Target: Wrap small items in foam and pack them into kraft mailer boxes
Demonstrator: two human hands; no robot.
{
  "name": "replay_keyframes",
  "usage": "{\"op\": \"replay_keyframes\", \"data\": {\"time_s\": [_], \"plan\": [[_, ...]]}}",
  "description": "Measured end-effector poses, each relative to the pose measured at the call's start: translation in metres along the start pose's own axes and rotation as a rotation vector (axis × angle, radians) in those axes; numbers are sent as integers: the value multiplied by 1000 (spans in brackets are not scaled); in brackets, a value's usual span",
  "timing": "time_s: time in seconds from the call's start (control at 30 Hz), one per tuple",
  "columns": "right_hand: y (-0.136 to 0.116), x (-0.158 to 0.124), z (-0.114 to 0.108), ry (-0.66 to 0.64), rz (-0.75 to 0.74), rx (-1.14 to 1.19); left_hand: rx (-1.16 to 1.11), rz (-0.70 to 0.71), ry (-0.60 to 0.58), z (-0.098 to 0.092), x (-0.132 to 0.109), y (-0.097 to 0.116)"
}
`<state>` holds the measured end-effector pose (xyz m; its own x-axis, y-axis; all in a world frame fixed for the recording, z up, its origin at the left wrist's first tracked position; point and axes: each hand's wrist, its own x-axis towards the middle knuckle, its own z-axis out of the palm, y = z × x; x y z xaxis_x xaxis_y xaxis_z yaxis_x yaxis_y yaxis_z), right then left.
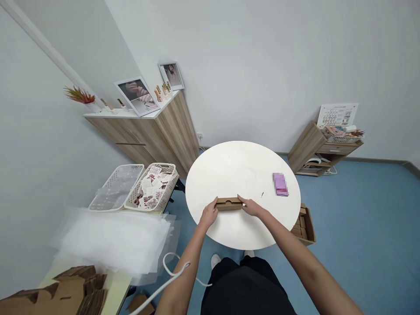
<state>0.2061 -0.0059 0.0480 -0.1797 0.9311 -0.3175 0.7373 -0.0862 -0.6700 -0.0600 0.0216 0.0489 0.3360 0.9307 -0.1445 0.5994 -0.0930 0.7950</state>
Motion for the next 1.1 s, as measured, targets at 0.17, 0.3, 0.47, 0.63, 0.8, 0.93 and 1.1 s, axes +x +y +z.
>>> {"op": "replay_keyframes", "data": {"time_s": [0.17, 0.3, 0.47, 0.63, 0.8, 0.93, 1.1], "plan": [[4, -18, 43, 223, -53, -237, 242, 97, 111, 35, -26, -8], [-1, -23, 57, 361, -58, -302, 303, 125, 168, 46, -34, -9], [-24, -23, 51, 312, 49, -302, 214, 160, 126, 39, -29, -12], [-26, -54, 46, 371, 165, -302, -9, 92, 73, 44, -20, -10], [8, -124, 30, 620, 124, -357, -440, -212, -199, 75, -3, 39], [39, -181, 7, 742, 175, -391, -705, -312, -407, 112, 5, 99], [82, -258, -14, 861, 229, -326, -715, -290, -550, 179, 0, 161]]}}
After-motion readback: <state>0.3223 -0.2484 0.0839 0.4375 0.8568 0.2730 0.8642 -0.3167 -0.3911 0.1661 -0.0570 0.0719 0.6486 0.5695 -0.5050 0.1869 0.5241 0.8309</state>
